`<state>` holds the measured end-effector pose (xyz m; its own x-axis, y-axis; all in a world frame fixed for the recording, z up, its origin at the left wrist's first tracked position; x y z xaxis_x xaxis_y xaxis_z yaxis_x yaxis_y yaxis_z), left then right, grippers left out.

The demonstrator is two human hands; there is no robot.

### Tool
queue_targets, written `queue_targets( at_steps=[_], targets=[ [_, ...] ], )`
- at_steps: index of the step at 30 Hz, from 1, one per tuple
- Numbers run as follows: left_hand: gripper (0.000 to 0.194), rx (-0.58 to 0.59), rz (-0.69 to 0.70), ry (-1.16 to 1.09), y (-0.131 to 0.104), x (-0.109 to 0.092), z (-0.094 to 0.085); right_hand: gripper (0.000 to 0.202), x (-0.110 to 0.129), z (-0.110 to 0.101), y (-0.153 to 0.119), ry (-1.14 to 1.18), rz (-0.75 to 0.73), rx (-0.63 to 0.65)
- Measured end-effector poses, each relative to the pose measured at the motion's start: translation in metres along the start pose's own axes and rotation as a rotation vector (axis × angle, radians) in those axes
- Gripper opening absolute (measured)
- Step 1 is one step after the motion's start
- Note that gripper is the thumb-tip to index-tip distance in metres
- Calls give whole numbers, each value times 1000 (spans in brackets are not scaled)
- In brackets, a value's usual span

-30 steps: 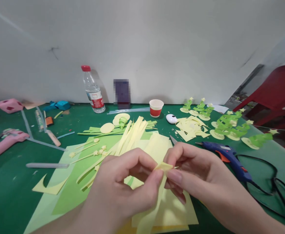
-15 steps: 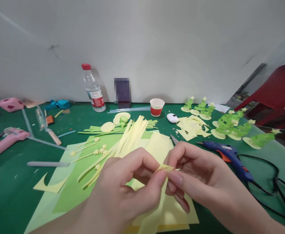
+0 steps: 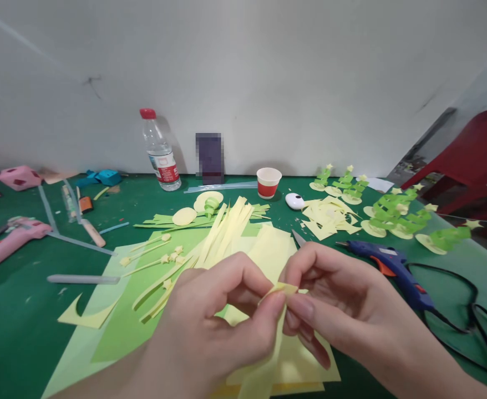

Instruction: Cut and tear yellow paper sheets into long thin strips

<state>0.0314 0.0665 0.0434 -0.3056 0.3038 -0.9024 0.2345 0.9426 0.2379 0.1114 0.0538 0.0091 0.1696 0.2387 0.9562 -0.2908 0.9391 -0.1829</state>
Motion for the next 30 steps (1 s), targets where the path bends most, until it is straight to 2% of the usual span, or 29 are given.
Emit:
queue_targets(
  at_steps=[6, 12, 15, 19, 27, 30],
  targets=[
    [22, -18, -3, 1, 0, 1, -1, 9, 8, -1, -2, -83, -91, -14],
    [19, 56, -96, -169, 1, 5, 5, 13, 3, -1, 0, -52, 18, -3],
    [17, 78, -82, -112, 4, 6, 5, 15, 8, -8, 3, -69, -13, -59],
    [17, 135, -72, -91, 5, 10, 7, 15, 14, -21, 4, -113, -82, -200],
    [20, 243, -266, -333, 4, 24, 18, 12, 18, -25, 8, -157, -138, -231],
    [21, 248, -313, -375, 5, 26, 19, 12, 19, -24, 9, -143, -128, -200]
  ],
)
Point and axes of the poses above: each hand's wrist, its own y-axis towards the middle knuckle, its own z-axis out of the palm, x = y × z, the point moved 9 cm from there along y, towards the middle knuckle, and after that the axes turned 9 degrees about -x, right-handed, at the moved point
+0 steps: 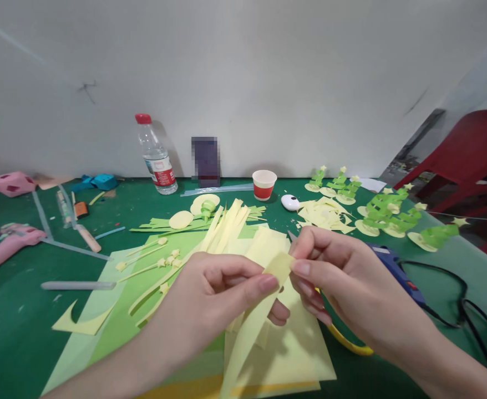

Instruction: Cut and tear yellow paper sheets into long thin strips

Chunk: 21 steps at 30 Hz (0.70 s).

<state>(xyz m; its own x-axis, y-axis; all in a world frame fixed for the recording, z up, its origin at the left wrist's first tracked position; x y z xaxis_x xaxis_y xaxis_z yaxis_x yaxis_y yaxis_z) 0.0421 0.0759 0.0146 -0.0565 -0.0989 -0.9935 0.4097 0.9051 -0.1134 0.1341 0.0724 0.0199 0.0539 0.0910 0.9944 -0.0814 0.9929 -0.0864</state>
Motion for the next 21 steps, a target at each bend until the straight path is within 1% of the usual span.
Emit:
queue_targets(
  at_steps=[2, 5, 7, 10, 13, 16, 19, 21],
  targets=[
    [21, -4, -22, 11, 0, 1, -1, 13, 0, 1, 0, -25, 15, 27],
    [22, 6, -54, 55, 0, 2, -1, 9, -2, 4, 0, -123, 31, 82],
    [23, 33, -93, 99, 0, 4, 1, 4, -4, 8, 0, -199, 32, 125],
    [21, 85, -143, 176, -3, 7, 6, 2, -6, 12, 0, -328, 12, 159],
    [19, 119, -185, 223, -6, 11, 10, 7, -3, 13, -1, -359, -6, 165],
    [20, 132, -229, 244, -9, 14, 10, 10, -2, 7, -1, -281, 56, 164],
    [23, 124, -228, 226, -8, 13, 7, 12, 2, -9, 3, -206, 87, 110],
    [21, 129, -227, 186, -7, 13, 5, 15, 5, -20, 7, -178, 76, 74]
  ],
)
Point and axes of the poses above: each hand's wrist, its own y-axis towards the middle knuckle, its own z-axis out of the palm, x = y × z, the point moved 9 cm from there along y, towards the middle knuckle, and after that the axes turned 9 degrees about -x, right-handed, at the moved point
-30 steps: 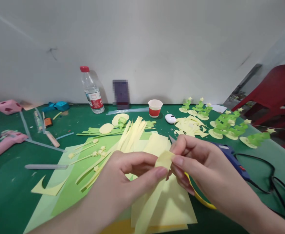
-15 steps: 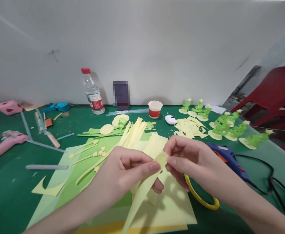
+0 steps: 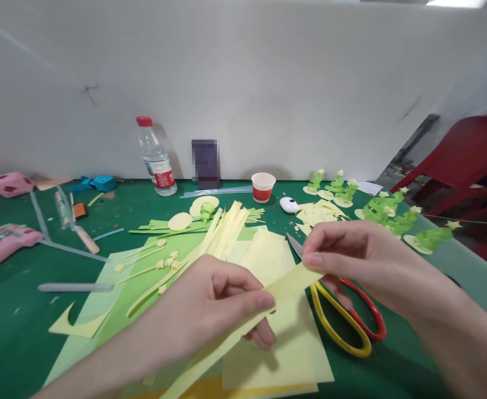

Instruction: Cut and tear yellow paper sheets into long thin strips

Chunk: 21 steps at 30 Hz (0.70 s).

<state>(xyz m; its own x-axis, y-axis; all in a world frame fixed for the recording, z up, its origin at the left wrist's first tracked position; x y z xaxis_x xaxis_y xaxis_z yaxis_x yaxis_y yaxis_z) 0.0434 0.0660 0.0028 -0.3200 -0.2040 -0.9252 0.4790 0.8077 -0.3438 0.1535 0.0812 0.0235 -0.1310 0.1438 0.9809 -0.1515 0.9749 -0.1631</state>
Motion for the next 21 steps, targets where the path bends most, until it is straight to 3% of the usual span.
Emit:
queue_targets(
  at_steps=[4, 10, 21],
  targets=[
    [18, 48, -9, -50, 2, 3, 2, 12, 5, -7, 3, -142, -59, 28],
    [25, 114, -38, 27, 2, 9, 12, 9, 4, 13, 0, -476, -164, 120],
    [36, 151, -15, 288, 0, 10, 16, 6, -17, 37, -4, -368, -31, 194]
  ],
)
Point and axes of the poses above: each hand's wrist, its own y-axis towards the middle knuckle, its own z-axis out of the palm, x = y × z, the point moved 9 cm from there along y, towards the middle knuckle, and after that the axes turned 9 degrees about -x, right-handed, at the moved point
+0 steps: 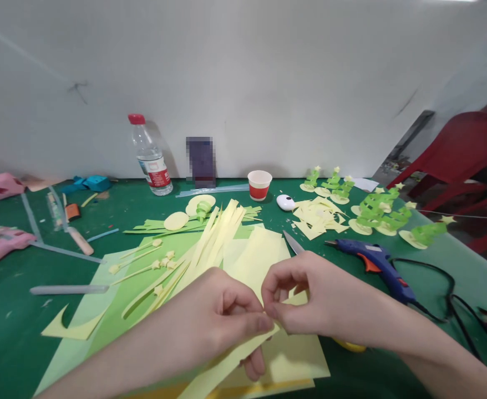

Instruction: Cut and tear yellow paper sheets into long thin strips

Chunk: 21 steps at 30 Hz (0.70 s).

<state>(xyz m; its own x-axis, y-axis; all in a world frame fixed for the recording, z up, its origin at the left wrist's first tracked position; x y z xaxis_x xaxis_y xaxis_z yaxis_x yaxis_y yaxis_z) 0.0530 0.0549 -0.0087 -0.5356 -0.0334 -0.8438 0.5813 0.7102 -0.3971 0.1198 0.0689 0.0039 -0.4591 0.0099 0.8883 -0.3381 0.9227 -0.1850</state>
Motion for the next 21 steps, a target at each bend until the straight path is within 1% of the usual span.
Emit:
queue_targets(
  at_steps=[4, 8, 13, 18, 21],
  targets=[
    [33, -1, -6, -47, -3, -3, 0, 4, -11, 7, -3, 116, 157, 67],
    [26, 11, -31, -131, -3, -3, -2, 11, -13, 1, -4, 168, 210, 72],
    [27, 3, -27, -158, -3, 0, -6, 11, -13, -18, -5, 92, 190, 51],
    [26, 15, -52, -142, -4, 1, -4, 12, -21, -23, -12, -4, 249, 101],
    [25, 21, -55, -148, -4, 0, -4, 11, -24, -38, -11, -98, 237, 51]
  ],
)
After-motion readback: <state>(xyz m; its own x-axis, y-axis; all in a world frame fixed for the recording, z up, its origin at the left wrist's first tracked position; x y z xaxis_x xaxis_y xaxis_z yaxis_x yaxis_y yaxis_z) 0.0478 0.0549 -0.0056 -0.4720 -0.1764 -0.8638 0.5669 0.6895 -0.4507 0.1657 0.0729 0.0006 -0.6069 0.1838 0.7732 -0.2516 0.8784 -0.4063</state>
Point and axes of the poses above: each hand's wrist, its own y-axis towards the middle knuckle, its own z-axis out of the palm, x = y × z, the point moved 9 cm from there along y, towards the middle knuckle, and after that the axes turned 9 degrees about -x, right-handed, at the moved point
